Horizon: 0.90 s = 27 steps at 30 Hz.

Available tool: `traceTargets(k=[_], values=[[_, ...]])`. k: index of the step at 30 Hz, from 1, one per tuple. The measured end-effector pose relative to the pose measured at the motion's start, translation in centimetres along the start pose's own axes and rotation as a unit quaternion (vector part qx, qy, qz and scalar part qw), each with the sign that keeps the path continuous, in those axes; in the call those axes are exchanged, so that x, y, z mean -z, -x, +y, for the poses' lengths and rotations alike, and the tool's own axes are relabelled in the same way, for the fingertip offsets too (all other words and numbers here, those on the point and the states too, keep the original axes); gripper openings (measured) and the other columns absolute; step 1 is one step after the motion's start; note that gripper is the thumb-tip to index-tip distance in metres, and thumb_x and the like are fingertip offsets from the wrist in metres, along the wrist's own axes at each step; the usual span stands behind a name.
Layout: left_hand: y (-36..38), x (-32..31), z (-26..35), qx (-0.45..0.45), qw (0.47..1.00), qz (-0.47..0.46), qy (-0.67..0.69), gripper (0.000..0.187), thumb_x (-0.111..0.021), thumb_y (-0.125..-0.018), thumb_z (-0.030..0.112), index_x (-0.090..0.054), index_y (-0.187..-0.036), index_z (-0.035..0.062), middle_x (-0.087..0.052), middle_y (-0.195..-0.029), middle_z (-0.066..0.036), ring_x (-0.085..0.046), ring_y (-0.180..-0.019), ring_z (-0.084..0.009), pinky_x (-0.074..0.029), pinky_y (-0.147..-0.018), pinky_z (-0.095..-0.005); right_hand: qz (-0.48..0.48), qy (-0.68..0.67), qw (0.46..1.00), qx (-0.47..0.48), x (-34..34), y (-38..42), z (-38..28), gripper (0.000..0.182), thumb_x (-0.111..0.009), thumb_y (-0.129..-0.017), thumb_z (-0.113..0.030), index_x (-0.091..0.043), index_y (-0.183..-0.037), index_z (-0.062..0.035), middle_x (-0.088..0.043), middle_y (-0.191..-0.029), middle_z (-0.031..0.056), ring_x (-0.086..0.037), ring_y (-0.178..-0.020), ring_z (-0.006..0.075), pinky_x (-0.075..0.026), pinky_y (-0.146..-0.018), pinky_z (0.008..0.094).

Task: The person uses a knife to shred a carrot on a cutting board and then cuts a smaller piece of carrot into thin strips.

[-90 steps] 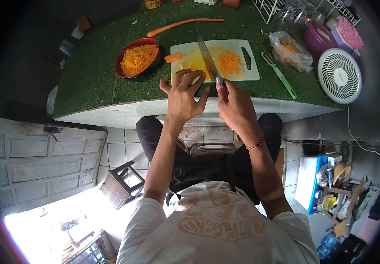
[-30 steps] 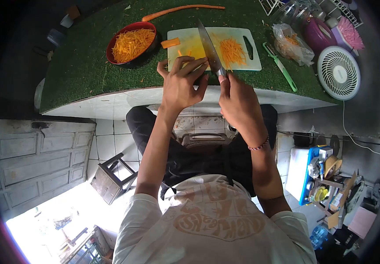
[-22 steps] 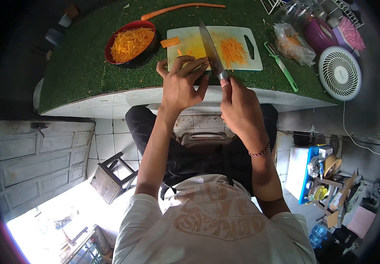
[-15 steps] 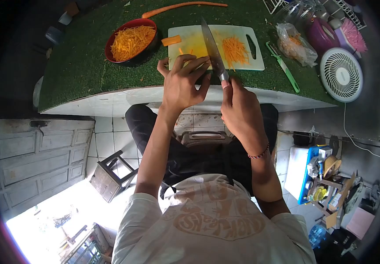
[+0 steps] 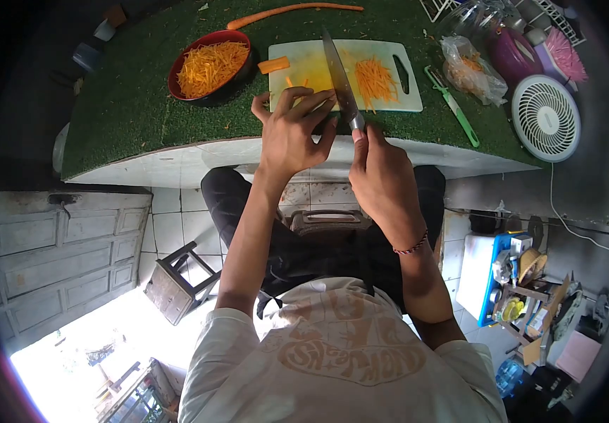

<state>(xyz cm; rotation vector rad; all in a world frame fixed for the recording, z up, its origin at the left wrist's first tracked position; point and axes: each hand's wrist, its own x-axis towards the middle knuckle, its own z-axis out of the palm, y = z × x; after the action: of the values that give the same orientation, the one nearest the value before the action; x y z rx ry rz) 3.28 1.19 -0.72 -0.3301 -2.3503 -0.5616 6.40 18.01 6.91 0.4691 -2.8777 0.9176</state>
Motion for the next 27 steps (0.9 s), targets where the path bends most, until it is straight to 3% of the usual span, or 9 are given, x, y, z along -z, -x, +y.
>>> traceTargets(k=[14, 20, 23, 27], values=[[0.0, 0.1, 0.0, -0.003, 1.0, -0.005, 0.007, 0.029, -0.078, -0.078, 0.023, -0.081, -0.105, 0.0153, -0.076, -0.119, 0.009, -0.064, -0.113, -0.0189, -0.029, -0.101, -0.0627, 0.026, 0.087, 0.996, 0.018, -2.2, -2.1, -0.3, 0.021, -0.053, -0.106, -0.018, -0.053, -0.097, 0.001, -0.066, -0.066, 0.0205, -0.072, -0.062, 0.0355, -0.057, -0.053, 0.0456], [0.2, 0.0, -0.2, -0.006, 1.0, -0.001, 0.004, 0.029, -0.079, -0.079, 0.023, -0.081, -0.107, 0.016, -0.076, -0.119, 0.009, -0.064, -0.114, -0.0192, -0.03, -0.1, -0.0626, -0.037, -0.09, 0.994, -0.045, -0.8, -5.4, 2.4, 0.028, -0.053, -0.106, -0.021, -0.062, -0.095, 0.0033, -0.066, -0.074, 0.0288, -0.067, -0.074, 0.05, -0.054, -0.07, 0.0558], [0.2, -0.1, -0.2, -0.004, 1.0, 0.005, 0.003, 0.029, -0.079, -0.079, 0.024, -0.081, -0.107, 0.0162, -0.076, -0.119, 0.009, -0.064, -0.115, -0.0192, -0.03, -0.1, -0.0625, -0.056, -0.114, 0.987, -0.1, 0.5, -3.7, 1.8, 0.028, -0.052, -0.107, -0.021, -0.062, -0.096, 0.0023, -0.066, -0.075, 0.0288, -0.068, -0.077, 0.05, -0.053, -0.068, 0.0559], [0.3, -0.1, -0.1, -0.002, 1.0, 0.003, -0.001, 0.03, -0.079, -0.078, 0.025, -0.081, -0.107, 0.0161, -0.075, -0.12, 0.009, -0.064, -0.114, -0.0195, -0.03, -0.1, -0.0626, -0.055, -0.102, 0.991, -0.072, -0.2, -2.0, 1.7, 0.026, -0.054, -0.106, -0.02, -0.06, -0.095, 0.0024, -0.066, -0.073, 0.0281, -0.069, -0.073, 0.0477, -0.054, -0.063, 0.0544]])
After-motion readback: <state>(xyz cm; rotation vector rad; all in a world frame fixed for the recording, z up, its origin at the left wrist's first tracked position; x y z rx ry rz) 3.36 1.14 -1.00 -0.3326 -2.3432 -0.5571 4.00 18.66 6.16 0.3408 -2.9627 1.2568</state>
